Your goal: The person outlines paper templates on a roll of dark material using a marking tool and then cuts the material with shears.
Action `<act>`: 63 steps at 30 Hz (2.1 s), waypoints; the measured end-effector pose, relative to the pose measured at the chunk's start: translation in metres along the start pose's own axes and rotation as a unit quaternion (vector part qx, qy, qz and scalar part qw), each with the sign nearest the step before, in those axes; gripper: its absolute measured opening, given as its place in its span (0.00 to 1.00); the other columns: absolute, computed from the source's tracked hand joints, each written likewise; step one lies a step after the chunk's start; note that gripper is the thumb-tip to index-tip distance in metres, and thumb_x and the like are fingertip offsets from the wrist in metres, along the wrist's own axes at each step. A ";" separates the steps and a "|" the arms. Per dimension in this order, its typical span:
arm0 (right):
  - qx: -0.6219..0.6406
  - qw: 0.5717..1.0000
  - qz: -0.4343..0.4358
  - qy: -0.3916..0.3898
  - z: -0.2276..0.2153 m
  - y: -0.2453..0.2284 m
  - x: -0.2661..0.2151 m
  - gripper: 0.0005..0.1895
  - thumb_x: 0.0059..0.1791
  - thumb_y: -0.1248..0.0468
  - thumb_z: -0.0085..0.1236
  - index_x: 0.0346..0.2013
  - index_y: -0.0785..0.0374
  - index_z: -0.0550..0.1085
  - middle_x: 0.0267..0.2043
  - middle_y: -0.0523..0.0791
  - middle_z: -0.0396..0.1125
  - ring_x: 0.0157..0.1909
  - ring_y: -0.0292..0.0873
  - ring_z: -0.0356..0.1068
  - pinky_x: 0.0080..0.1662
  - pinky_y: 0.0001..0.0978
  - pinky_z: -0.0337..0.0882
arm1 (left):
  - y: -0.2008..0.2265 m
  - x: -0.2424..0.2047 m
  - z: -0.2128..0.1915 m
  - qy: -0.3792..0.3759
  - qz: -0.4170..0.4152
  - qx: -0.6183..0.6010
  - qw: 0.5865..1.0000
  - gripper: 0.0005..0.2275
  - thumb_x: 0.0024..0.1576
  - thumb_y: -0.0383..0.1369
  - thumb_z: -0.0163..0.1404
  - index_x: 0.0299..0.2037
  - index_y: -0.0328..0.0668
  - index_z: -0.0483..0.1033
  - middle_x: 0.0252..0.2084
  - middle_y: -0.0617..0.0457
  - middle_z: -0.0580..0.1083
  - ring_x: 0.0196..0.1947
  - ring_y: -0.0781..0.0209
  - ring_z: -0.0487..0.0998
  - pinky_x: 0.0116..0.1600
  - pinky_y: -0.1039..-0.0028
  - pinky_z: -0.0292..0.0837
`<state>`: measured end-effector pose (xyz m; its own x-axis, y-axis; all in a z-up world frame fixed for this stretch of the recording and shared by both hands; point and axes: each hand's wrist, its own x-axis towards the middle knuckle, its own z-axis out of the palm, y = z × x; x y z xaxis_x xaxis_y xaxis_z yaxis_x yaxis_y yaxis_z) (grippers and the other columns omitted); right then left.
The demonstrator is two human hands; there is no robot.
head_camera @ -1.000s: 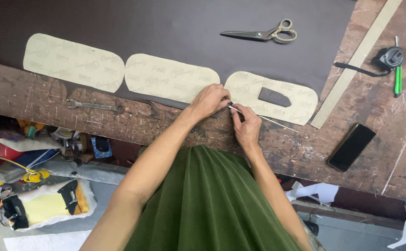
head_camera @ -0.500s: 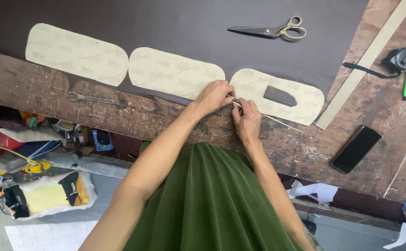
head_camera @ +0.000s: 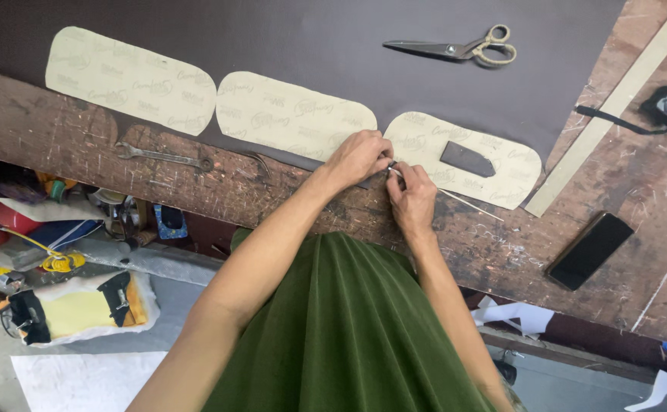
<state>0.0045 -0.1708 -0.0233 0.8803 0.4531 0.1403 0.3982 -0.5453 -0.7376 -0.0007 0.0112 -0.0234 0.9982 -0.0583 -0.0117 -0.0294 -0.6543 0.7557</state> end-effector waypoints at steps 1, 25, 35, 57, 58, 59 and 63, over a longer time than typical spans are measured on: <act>0.008 1.000 -0.002 0.014 0.001 0.000 0.001 0.07 0.50 0.68 0.61 0.42 0.66 0.78 0.31 0.53 0.68 0.31 0.53 0.71 0.35 0.45 0.71 | -0.001 0.002 -0.001 0.000 0.000 0.004 1.000 0.04 0.49 0.24 0.62 0.32 0.34 0.81 0.30 0.43 0.77 0.34 0.49 0.80 0.39 0.61 0.75; 0.017 1.000 -0.020 -0.009 -0.005 0.006 0.006 0.11 0.45 0.69 0.64 0.40 0.70 0.79 0.30 0.56 0.70 0.31 0.54 0.72 0.35 0.45 0.72 | -0.004 0.005 0.001 -0.003 -0.006 0.014 1.000 0.04 0.49 0.26 0.60 0.32 0.36 0.81 0.32 0.40 0.77 0.37 0.42 0.79 0.44 0.56 0.74; 0.034 0.999 -0.004 0.006 -0.006 0.010 0.012 0.10 0.46 0.68 0.64 0.41 0.68 0.80 0.33 0.55 0.73 0.33 0.53 0.75 0.38 0.41 0.73 | -0.004 0.008 -0.004 0.009 0.010 0.004 1.000 0.05 0.48 0.26 0.61 0.32 0.36 0.81 0.32 0.41 0.78 0.37 0.41 0.79 0.43 0.56 0.74; -0.008 1.000 0.017 -0.011 -0.005 -0.003 0.004 0.08 0.47 0.68 0.64 0.39 0.67 0.81 0.29 0.53 0.71 0.27 0.48 0.71 0.33 0.39 0.71 | -0.004 -0.002 0.004 0.000 -0.008 -0.012 1.000 0.04 0.50 0.25 0.60 0.32 0.35 0.80 0.33 0.42 0.77 0.37 0.45 0.79 0.43 0.59 0.75; -0.007 1.000 0.002 -0.019 -0.007 -0.004 0.004 0.08 0.47 0.68 0.65 0.39 0.67 0.81 0.28 0.53 0.71 0.27 0.49 0.70 0.33 0.40 0.70 | -0.003 -0.004 0.004 -0.005 -0.016 -0.016 1.000 0.04 0.50 0.26 0.60 0.32 0.35 0.80 0.33 0.42 0.77 0.37 0.45 0.79 0.43 0.58 0.74; 0.008 1.000 0.015 -0.017 -0.009 -0.006 0.000 0.08 0.46 0.68 0.64 0.39 0.67 0.81 0.28 0.53 0.71 0.27 0.49 0.71 0.33 0.40 0.70 | -0.002 -0.006 0.003 -0.010 -0.024 -0.019 0.999 0.04 0.51 0.26 0.61 0.33 0.34 0.80 0.33 0.42 0.77 0.37 0.44 0.79 0.43 0.58 0.74; 0.035 0.999 0.009 0.015 -0.012 -0.006 0.009 0.07 0.47 0.68 0.64 0.39 0.65 0.80 0.30 0.53 0.72 0.29 0.50 0.73 0.35 0.40 0.72 | -0.004 0.003 -0.001 0.008 0.009 0.000 1.000 0.04 0.49 0.26 0.61 0.32 0.36 0.81 0.31 0.42 0.77 0.37 0.44 0.79 0.44 0.57 0.74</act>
<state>0.0132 -0.1719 -0.0100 0.8949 0.4216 0.1463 0.3644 -0.5011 -0.7850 0.0027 0.0143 -0.0260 0.9982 -0.0586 0.0119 -0.0473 -0.6535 0.7554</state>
